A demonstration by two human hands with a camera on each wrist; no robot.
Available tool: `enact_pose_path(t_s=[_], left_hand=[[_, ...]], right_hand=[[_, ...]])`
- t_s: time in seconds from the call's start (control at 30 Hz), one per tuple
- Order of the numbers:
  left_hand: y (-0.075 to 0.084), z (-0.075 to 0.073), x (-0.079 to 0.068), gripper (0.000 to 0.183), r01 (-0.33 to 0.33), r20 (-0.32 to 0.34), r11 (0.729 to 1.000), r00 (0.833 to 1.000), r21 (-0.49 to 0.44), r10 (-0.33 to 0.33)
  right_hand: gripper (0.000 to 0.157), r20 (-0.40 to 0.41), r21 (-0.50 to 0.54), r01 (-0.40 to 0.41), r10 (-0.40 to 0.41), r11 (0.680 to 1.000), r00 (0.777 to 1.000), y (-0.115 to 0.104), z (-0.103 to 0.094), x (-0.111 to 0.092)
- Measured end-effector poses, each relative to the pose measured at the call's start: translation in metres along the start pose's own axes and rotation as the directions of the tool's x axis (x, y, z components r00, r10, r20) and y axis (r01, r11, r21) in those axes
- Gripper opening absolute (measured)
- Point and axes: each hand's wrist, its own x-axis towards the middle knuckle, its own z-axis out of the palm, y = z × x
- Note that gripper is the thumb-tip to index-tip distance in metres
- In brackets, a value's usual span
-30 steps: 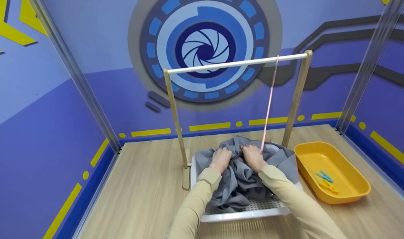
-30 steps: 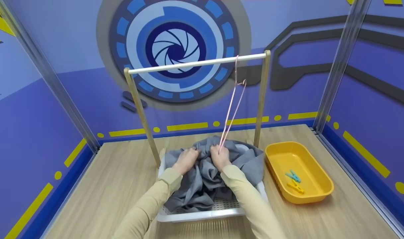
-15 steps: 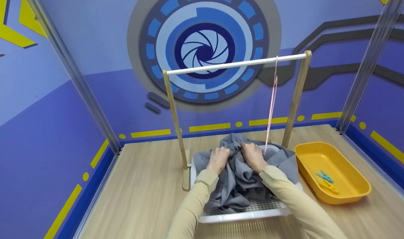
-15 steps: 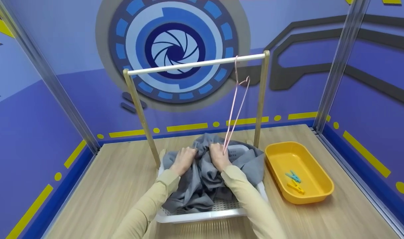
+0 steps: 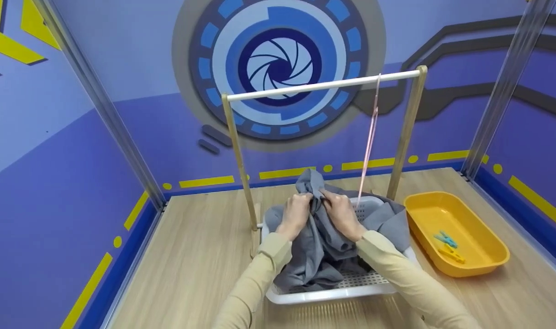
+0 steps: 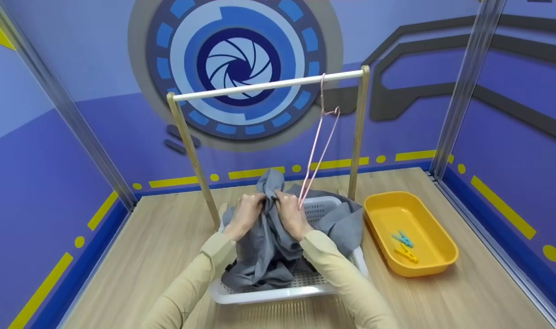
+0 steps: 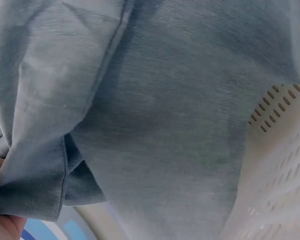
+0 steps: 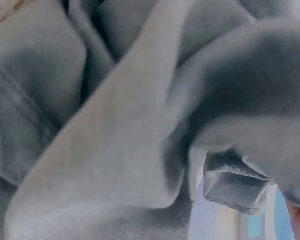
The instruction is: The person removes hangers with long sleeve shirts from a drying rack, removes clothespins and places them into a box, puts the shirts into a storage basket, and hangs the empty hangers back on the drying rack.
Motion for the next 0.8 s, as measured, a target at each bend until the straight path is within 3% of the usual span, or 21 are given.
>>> enact_pose_path(t_s=[0.17,0.47,0.6,0.8], left_hand=[[-0.001,-0.010,-0.010,0.013,-0.095,-0.052,0.995,0.994,-0.022,0.093],[0.010,-0.030,-0.025,0.011,-0.235,-0.139,0.972,0.963,-0.022,0.230],[0.016,-0.039,-0.031,0.010,-0.260,-0.132,0.965,0.958,-0.031,0.253],[0.019,-0.046,-0.037,0.010,-0.248,-0.088,0.968,0.966,-0.041,0.244]], right_hand=[[0.025,-0.015,0.027,0.046,-0.046,0.999,0.999,-0.009,-0.005,-0.006],[0.029,-0.053,0.056,0.097,-0.094,0.994,0.994,-0.026,-0.020,-0.017],[0.028,-0.026,0.055,0.094,-0.093,0.994,0.995,-0.033,-0.027,-0.021],[0.028,0.039,0.028,0.082,-0.083,0.996,0.996,-0.040,-0.031,-0.020]])
